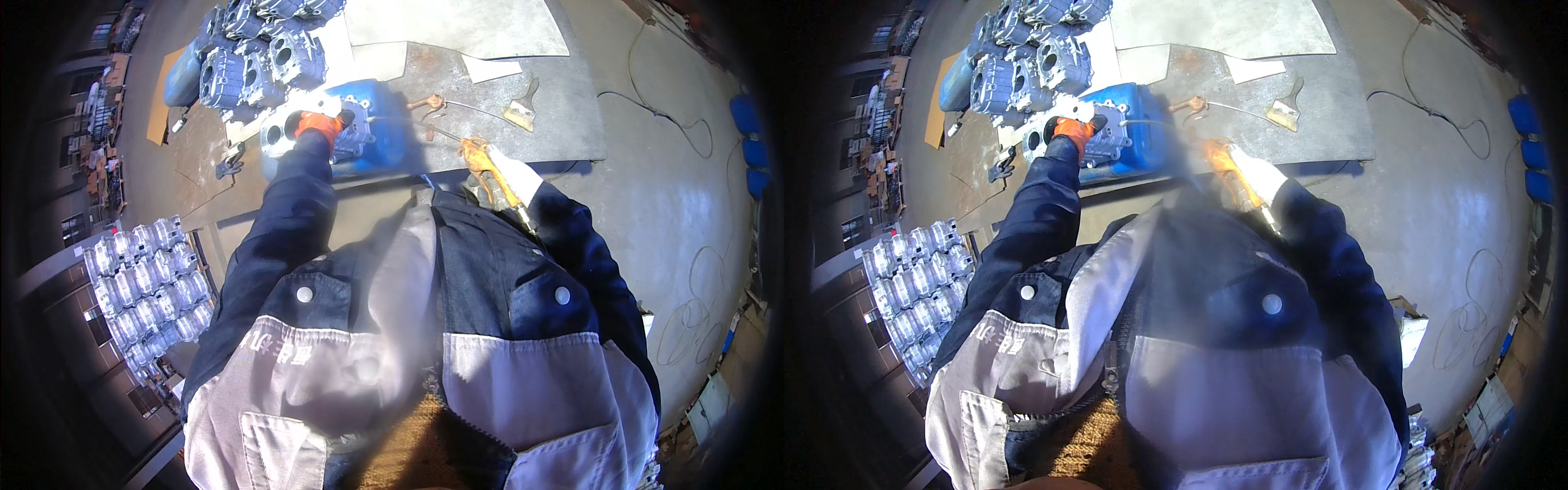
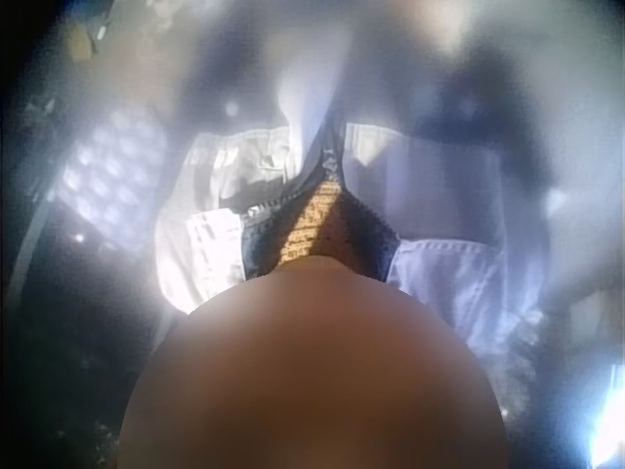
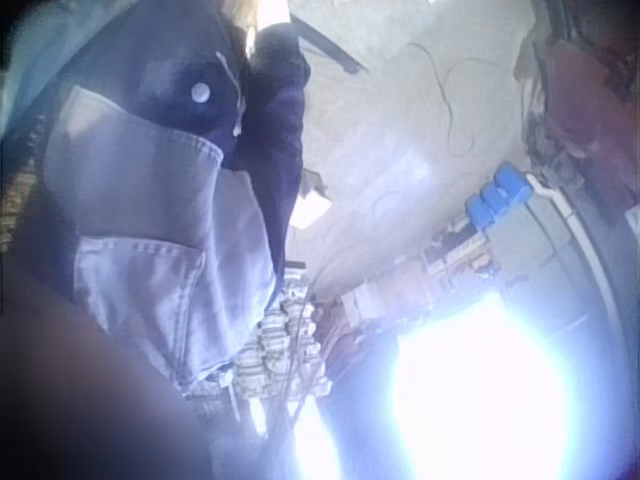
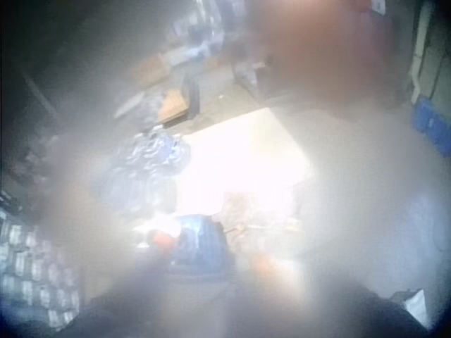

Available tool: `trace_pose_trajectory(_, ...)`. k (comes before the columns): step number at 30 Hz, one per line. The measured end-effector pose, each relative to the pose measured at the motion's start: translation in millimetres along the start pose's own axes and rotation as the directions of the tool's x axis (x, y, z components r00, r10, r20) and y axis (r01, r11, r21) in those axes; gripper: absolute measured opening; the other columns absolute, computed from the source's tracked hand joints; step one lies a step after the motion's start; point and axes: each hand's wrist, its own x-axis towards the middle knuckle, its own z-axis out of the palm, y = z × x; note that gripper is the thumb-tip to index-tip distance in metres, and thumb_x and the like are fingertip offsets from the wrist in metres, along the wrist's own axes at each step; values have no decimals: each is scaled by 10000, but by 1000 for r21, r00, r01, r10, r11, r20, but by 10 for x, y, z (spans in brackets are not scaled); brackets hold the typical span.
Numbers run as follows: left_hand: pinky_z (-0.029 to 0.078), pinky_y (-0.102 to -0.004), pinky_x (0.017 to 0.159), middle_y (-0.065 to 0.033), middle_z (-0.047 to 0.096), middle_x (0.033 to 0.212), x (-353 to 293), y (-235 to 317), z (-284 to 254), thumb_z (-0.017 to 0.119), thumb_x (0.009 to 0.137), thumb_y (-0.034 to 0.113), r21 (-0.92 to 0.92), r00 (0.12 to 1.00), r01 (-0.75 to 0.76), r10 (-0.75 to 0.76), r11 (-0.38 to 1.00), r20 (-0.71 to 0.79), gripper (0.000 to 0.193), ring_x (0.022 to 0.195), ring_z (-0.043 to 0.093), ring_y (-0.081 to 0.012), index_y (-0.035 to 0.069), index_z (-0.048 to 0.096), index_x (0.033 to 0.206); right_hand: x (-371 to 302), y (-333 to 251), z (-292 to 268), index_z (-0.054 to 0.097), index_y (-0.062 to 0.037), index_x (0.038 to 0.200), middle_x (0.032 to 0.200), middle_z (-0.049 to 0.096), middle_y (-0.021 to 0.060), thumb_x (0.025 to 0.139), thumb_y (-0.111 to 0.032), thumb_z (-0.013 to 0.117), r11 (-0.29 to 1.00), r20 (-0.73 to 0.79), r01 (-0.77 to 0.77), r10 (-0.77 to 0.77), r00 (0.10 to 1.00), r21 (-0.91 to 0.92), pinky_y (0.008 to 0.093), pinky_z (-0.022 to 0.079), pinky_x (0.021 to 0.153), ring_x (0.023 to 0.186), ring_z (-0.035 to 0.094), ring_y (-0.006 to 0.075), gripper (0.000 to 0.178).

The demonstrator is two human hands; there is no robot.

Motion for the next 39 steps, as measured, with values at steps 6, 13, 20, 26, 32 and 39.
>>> trace_pose_trajectory(6,489,-407,839,-179,635,1101,-360,-348,-137,654,789,273,-3,927,-373,373,928,45,480,1025,612,-351,51,541,1199,-166,-86,-180,561,-40,1256,1077,646,49,998,-377,470,990,-160,-125,114,980,-60,237,510,706,860,613,111,434)
trace_pose_trajectory(13,347,-477,1020,-128,509,1313,-683,-970,-138,617,751,180,372,830,-527,556,764,33,572,1252,456,-295,43,448,1281,158,-144,150,596,-53,1249,1073,655,79,968,-508,443,923,-193,-113,43,980,-367,239,459,726,880,580,120,555)
trace_pose_trajectory(20,273,-466,1095,-121,499,1339,-669,-1050,-4,533,829,205,551,807,-532,581,643,100,503,1299,423,-263,71,452,1307,649,-171,-57,541,-5,1260,1203,596,127,990,-419,441,960,-200,137,-189,961,-245,273,487,863,1032,593,176,505)
trace_pose_trajectory(26,191,-430,1147,-153,401,1446,-738,-909,-151,521,814,246,515,858,-509,452,690,244,662,1366,358,-275,46,342,1420,926,126,-503,521,14,1266,1106,618,125,994,-386,428,954,-185,114,-169,968,-278,284,495,827,971,604,181,493)
trace_pose_trajectory(32,331,-437,1034,-104,555,1189,-707,-1025,-12,810,609,275,530,753,-549,658,646,-23,686,1193,490,-260,82,496,1187,1018,167,-522,590,-27,1222,934,656,144,964,-581,374,754,-65,271,-382,922,-598,304,482,732,856,591,176,648)
trace_pose_trajectory(39,339,-434,1021,-99,554,1189,-693,-1055,27,819,596,282,518,752,-552,659,653,-29,724,1191,489,-261,79,487,1206,783,-16,-228,572,-2,1218,1009,656,96,996,-421,444,923,-123,275,-316,941,-267,272,476,777,889,611,156,490)
